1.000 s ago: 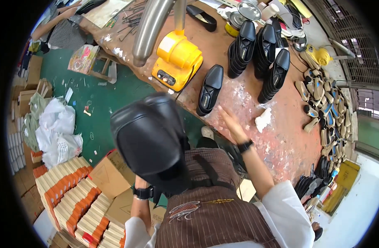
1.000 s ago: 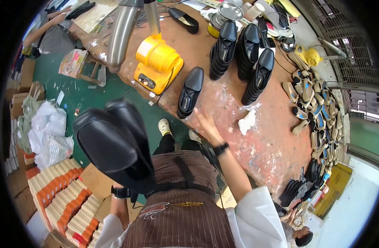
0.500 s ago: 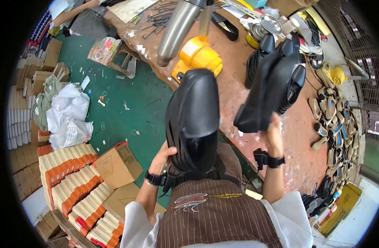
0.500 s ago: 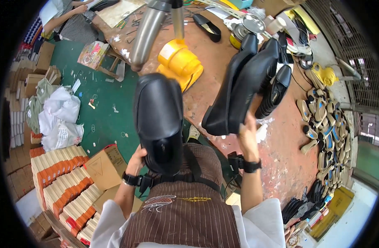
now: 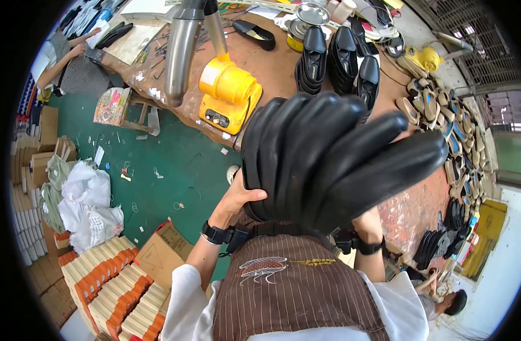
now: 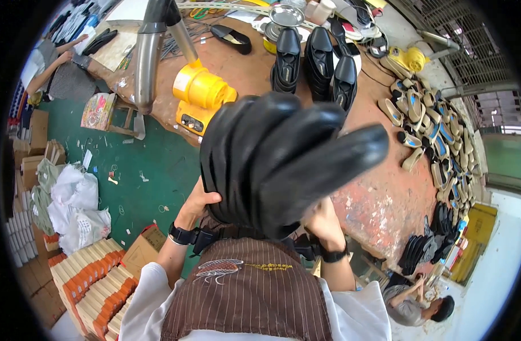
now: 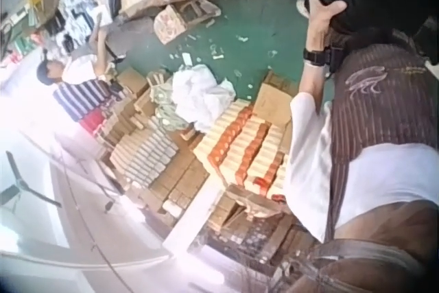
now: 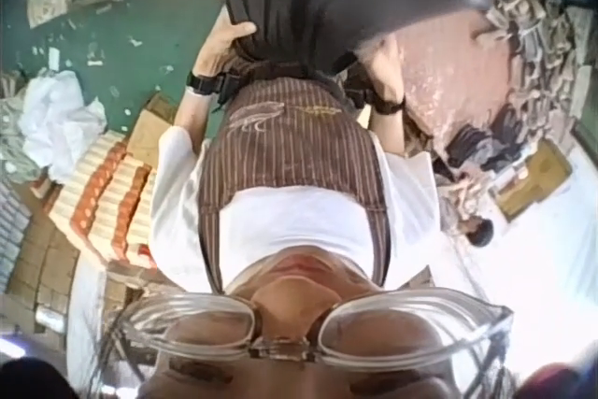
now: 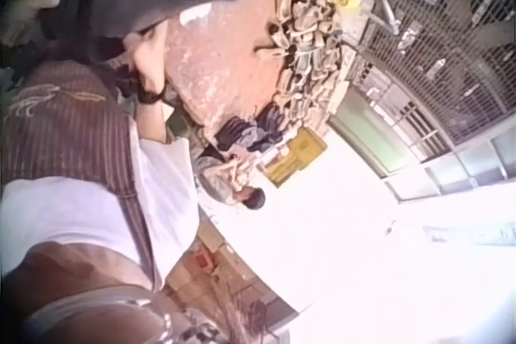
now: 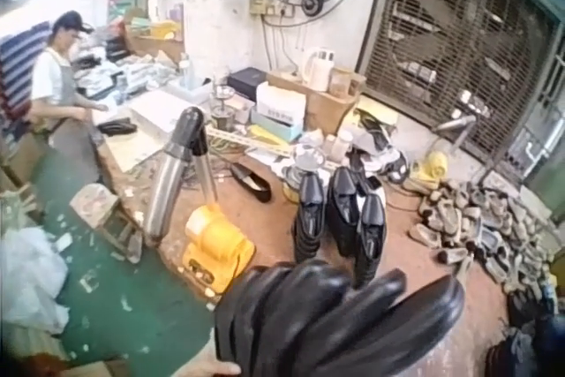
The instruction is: The recorder is cleaning and inspecting multiple black leather shoes at a workbench in a shoe manufacturing environment.
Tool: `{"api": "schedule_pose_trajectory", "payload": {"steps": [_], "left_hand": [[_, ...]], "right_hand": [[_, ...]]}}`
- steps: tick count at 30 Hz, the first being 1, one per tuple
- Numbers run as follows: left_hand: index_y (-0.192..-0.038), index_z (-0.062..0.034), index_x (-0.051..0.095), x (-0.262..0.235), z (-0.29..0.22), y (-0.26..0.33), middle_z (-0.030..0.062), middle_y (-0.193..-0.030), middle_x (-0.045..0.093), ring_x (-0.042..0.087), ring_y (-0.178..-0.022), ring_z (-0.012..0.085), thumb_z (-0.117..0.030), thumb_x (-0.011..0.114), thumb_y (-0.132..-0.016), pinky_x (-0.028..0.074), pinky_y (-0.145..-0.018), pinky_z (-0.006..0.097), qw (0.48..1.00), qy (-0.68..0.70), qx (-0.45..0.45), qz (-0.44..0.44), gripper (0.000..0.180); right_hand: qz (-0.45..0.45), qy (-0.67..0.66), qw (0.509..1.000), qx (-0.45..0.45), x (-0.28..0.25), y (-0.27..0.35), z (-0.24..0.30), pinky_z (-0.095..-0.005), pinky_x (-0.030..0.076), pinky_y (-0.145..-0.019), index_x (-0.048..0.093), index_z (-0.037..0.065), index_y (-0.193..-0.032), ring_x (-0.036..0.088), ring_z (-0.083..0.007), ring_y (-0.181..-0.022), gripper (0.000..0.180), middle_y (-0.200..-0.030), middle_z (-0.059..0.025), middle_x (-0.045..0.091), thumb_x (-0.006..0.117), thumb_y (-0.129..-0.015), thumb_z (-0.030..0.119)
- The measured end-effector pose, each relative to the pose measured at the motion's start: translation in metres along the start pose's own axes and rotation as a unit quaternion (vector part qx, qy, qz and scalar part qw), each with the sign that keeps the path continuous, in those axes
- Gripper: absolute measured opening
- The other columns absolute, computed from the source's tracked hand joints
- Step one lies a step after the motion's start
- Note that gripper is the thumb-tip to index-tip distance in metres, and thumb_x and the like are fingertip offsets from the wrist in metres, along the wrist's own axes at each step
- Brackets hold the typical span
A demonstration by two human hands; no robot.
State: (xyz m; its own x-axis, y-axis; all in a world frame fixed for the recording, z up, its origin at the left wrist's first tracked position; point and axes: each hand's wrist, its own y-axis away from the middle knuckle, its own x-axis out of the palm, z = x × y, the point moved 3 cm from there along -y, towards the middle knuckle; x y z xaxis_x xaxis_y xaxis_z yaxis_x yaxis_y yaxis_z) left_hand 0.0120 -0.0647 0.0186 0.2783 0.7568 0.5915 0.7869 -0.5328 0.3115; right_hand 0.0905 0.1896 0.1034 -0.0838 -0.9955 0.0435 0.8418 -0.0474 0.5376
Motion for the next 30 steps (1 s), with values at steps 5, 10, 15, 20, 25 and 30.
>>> {"api": "schedule_pose_trajectory", "payload": {"steps": [5,10,15,20,25,30], "left_hand": [[-0.135,0.0038,0.031,-0.006,-0.028,-0.007,0.014,-0.129,0.046,0.044,-0.121,0.0217,-0.026,0.085,-0.062,0.033,-0.103,0.033,0.989,-0.145,-0.011,-0.037,0.095],[-0.136,0.0044,0.027,-0.057,-0.049,0.012,0.0174,-0.131,0.042,0.042,-0.122,0.0244,-0.025,0.083,-0.064,0.031,-0.105,0.034,0.965,-0.248,-0.043,-0.073,0.096],[-0.142,0.0057,0.015,-0.123,-0.08,0.025,0.0206,-0.144,0.027,0.025,-0.135,0.0261,-0.019,0.079,-0.064,0.017,-0.111,0.034,0.969,-0.222,-0.11,0.004,0.105],[-0.144,0.0062,0.009,-0.177,-0.106,0.024,0.0188,-0.149,0.019,0.018,-0.138,0.0248,-0.02,0.069,-0.068,0.012,-0.112,0.031,0.973,-0.168,-0.148,0.056,0.1],[-0.144,0.0067,0.01,-0.218,-0.117,0.012,0.0189,-0.149,0.019,0.019,-0.139,0.0241,-0.022,0.059,-0.073,0.014,-0.112,0.031,0.975,-0.147,-0.156,0.056,0.09],[-0.143,0.0074,0.011,-0.232,-0.129,0.002,0.0195,-0.149,0.021,0.021,-0.138,0.025,-0.023,0.052,-0.076,0.016,-0.111,0.031,0.973,-0.155,-0.165,0.033,0.085]], "right_hand": [[-0.028,-0.284,0.958,0.01,0.027,-0.037,-0.056,-0.0328,0.049,-0.09,0.042,-0.004,-0.129,0.055,-0.0229,-0.109,0.041,-0.124,-0.0118,0.053,0.054,-0.091,0.008],[-0.033,-0.383,0.92,0.07,0.093,-0.068,-0.088,-0.0343,0.051,-0.088,0.046,-0.004,-0.125,0.057,-0.0221,-0.105,0.036,-0.122,-0.012,0.055,0.052,-0.092,0.01],[0.059,-0.552,0.823,0.12,0.164,-0.099,-0.095,-0.0357,0.049,-0.089,0.049,0.0,-0.122,0.057,-0.022,-0.105,0.033,-0.121,-0.0131,0.056,0.043,-0.097,0.02],[0.04,-0.532,0.829,0.166,0.211,-0.124,-0.118,-0.0394,0.043,-0.099,0.042,0.003,-0.132,0.053,-0.0231,-0.114,0.039,-0.13,-0.0119,0.05,0.041,-0.098,0.022],[-0.026,-0.484,0.856,0.179,0.237,-0.143,-0.119,-0.0399,0.044,-0.098,0.04,0.002,-0.133,0.053,-0.024,-0.114,0.041,-0.131,-0.0133,0.049,0.042,-0.097,0.023],[-0.067,-0.48,0.858,0.171,0.249,-0.156,-0.121,-0.0407,0.045,-0.097,0.04,0.0,-0.133,0.053,-0.0251,-0.114,0.042,-0.13,-0.014,0.05,0.042,-0.097,0.023]]}}
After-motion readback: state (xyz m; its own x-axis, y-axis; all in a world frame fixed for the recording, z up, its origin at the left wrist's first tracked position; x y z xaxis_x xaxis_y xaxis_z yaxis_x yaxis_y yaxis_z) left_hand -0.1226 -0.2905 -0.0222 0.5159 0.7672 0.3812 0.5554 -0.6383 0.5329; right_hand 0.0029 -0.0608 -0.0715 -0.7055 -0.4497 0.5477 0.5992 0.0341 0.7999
